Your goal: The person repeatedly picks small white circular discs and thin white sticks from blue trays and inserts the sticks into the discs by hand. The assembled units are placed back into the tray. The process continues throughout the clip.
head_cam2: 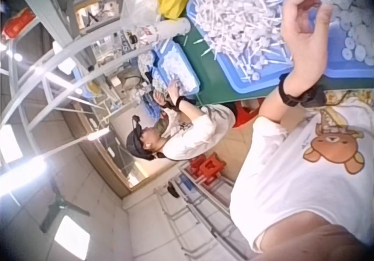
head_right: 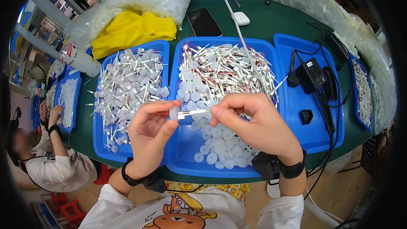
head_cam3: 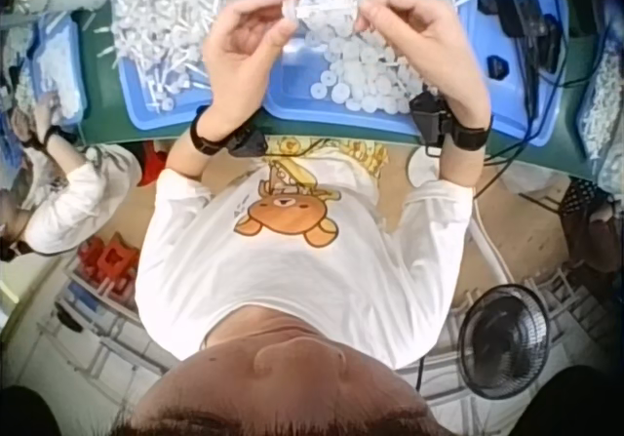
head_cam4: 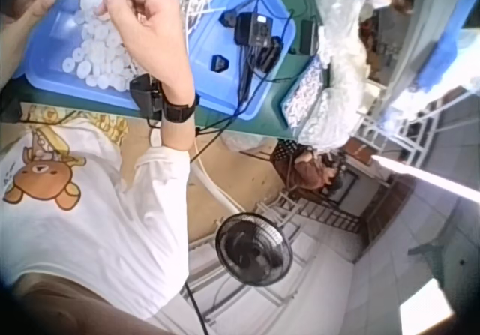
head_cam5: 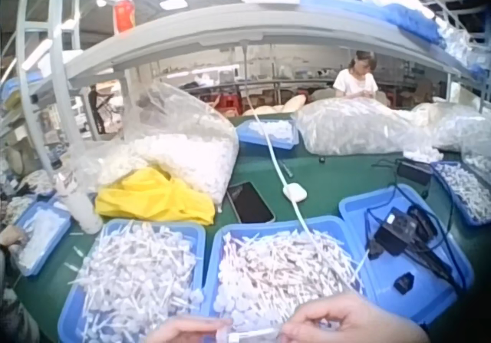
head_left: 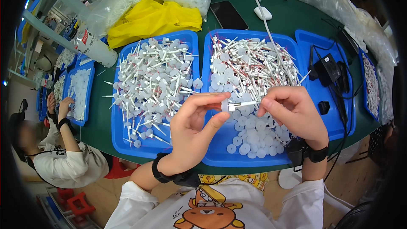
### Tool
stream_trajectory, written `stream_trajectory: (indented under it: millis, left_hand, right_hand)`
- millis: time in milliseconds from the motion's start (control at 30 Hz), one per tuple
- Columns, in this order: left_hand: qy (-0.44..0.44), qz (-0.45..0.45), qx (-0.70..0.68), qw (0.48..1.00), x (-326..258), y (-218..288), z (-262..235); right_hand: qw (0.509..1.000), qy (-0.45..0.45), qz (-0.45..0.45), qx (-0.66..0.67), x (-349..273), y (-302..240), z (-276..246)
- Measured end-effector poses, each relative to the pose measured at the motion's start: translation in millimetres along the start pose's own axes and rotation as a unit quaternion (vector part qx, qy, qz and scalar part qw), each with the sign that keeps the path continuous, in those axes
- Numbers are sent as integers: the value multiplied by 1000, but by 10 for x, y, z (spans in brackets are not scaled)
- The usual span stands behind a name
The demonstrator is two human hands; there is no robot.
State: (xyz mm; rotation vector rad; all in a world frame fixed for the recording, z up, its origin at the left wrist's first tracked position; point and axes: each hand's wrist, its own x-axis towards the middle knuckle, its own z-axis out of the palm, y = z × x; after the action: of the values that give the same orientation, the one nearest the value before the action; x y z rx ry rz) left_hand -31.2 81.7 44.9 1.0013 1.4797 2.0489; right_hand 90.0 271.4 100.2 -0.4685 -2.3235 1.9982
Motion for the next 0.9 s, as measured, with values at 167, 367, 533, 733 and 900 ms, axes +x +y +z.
stream_trajectory:
  millis: [167,367,533,733,900]
  left_hand:
    - [-16,-21,-35,999,-29,-19,28]
    - [-23,-19,-42,999,-47,-25,33]
    - [-14,-20,-36,999,-39,-32,48]
    - [-4,-28,-36,999,-40,-24,42]
    - [-30,-20,-30,999,-46,-40,45]
  right_hand:
    - [1000,-8,-6,-18,-11,-20,1]
    - [999,-9,32,-9,-7,-14,25]
    - [1000,9,1,-8,-9,31,42]
    - [1000,18,-10,16,-17,75,16]
    - [999,-3,-31,-9,-14,85,13]
